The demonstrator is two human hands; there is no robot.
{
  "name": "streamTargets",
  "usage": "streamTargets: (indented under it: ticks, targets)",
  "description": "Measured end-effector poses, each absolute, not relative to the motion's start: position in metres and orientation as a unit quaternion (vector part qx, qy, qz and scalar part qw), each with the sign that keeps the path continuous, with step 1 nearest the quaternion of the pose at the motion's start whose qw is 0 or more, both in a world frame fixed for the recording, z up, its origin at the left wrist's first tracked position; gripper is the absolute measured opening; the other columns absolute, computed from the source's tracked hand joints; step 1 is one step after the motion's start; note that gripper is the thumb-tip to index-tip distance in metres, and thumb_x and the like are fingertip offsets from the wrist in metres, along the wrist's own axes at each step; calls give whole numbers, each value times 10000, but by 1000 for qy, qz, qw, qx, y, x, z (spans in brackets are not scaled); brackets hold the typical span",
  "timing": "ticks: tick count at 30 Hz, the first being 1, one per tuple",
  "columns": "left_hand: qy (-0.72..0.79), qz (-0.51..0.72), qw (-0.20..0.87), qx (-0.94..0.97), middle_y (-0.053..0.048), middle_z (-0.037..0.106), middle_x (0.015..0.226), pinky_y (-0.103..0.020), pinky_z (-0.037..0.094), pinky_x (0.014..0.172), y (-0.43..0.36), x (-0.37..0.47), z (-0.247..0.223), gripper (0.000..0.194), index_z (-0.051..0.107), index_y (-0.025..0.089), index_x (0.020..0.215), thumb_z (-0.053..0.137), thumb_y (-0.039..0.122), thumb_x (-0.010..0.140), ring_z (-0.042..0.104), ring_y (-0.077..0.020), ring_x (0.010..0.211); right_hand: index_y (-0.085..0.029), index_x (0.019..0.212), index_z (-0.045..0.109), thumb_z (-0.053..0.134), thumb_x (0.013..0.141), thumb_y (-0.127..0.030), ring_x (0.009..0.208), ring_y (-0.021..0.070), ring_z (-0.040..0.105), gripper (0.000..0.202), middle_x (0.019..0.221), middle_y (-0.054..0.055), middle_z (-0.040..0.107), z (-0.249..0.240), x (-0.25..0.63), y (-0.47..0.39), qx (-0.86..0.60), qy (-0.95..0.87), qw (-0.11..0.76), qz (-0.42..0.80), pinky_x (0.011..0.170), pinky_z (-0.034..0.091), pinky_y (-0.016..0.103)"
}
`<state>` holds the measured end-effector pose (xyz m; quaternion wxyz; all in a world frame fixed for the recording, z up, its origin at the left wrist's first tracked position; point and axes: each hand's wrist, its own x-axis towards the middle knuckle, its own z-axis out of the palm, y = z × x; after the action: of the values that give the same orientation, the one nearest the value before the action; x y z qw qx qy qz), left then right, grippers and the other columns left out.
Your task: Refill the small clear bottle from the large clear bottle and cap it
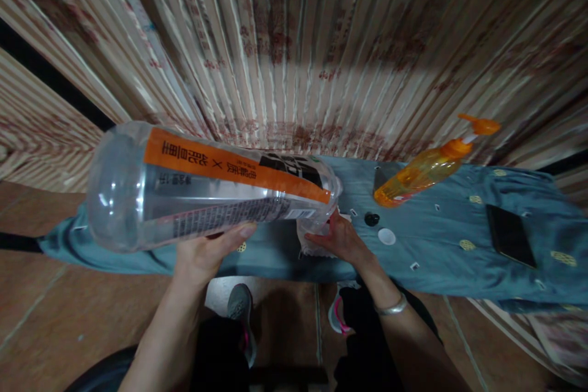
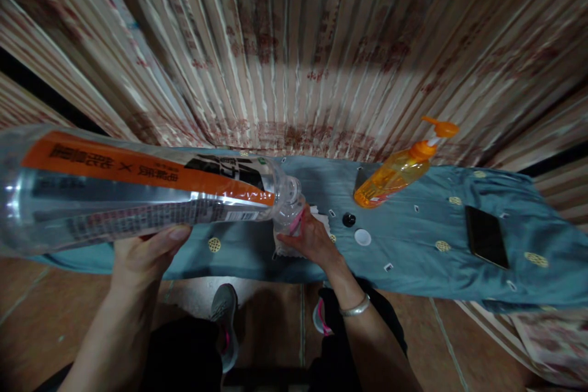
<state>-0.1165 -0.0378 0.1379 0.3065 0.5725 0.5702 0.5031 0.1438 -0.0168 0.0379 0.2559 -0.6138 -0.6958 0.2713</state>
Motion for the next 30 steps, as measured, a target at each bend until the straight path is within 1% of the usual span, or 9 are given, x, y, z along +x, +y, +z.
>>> streamTargets:
  ticks: [3, 6, 10, 14, 16, 19, 22, 27, 30]
  targets:
    - [560, 525, 359, 530, -30, 664, 662, -468, 545, 900, -38, -117, 137, 266, 642, 232, 676, 757, 463, 608, 683, -274, 766, -141, 1425, 364, 763, 733, -353, 1122, 359, 662, 826, 1224, 190, 681, 37, 144, -17, -604, -701, 263, 273, 931, 546, 516]
    - [567, 520, 366, 523, -42, 684, 673, -486, 531, 928, -39, -117, 137, 274, 662, 230, 674, 760, 475, 603, 690, -293, 796, -137, 1409, 379, 776, 721, -352, 1112, 365, 667, 822, 1207, 184, 691, 37, 144, -17, -607, -700, 263, 267, 923, 551, 510]
    - [566, 510, 379, 525, -40, 660, 641, -471, 533, 924, -40, -116, 141, 263, 678, 232, 689, 746, 476, 618, 692, -293, 800, -128, 1388, 403, 783, 717, -365, 1098, 367, 674, 807, 1201, 196, 693, 37, 144, -17, -611, -701, 258, 262, 912, 561, 486]
    - [564, 530, 360, 520, -9, 598, 576, -469, 546, 889, -40, -113, 144, 262, 607, 237, 638, 767, 439, 589, 671, -269, 721, -132, 1387, 410, 783, 716, -376, 1074, 367, 685, 807, 1171, 191, 705, 36, 144, -17, -609, -706, 258, 253, 892, 569, 494]
    - [565, 539, 364, 507, -7, 605, 576, -471, 551, 880, -41, -112, 145, 273, 592, 237, 633, 776, 431, 575, 672, -269, 718, -132, 1395, 403, 781, 713, -373, 1078, 369, 683, 816, 1177, 191, 701, 36, 144, -17, -610, -705, 261, 248, 889, 568, 513]
    - [569, 529, 381, 501, -29, 659, 621, -469, 563, 863, -41, -112, 144, 266, 649, 228, 670, 773, 445, 578, 690, -286, 763, -150, 1405, 395, 775, 716, -360, 1096, 360, 677, 813, 1193, 178, 697, 36, 144, -17, -609, -706, 263, 249, 903, 562, 515]
    - [564, 519, 385, 514, -55, 701, 672, -481, 568, 847, -40, -114, 141, 281, 696, 218, 691, 764, 471, 589, 697, -296, 760, -167, 1405, 396, 775, 720, -349, 1112, 349, 671, 804, 1199, 168, 697, 38, 144, -17, -609, -704, 261, 258, 924, 556, 500]
    - [563, 527, 379, 512, -37, 668, 622, -508, 553, 875, -38, -117, 140, 277, 650, 219, 623, 775, 460, 569, 694, -291, 732, -164, 1420, 378, 774, 722, -359, 1127, 351, 663, 825, 1210, 175, 690, 40, 143, -17, -608, -701, 259, 269, 931, 551, 508]
    - [567, 529, 366, 514, -25, 650, 617, -498, 553, 875, -38, -115, 142, 271, 646, 224, 651, 772, 449, 567, 691, -285, 737, -177, 1421, 376, 769, 724, -353, 1132, 346, 662, 819, 1223, 169, 685, 40, 144, -17, -609, -701, 258, 267, 935, 548, 506]
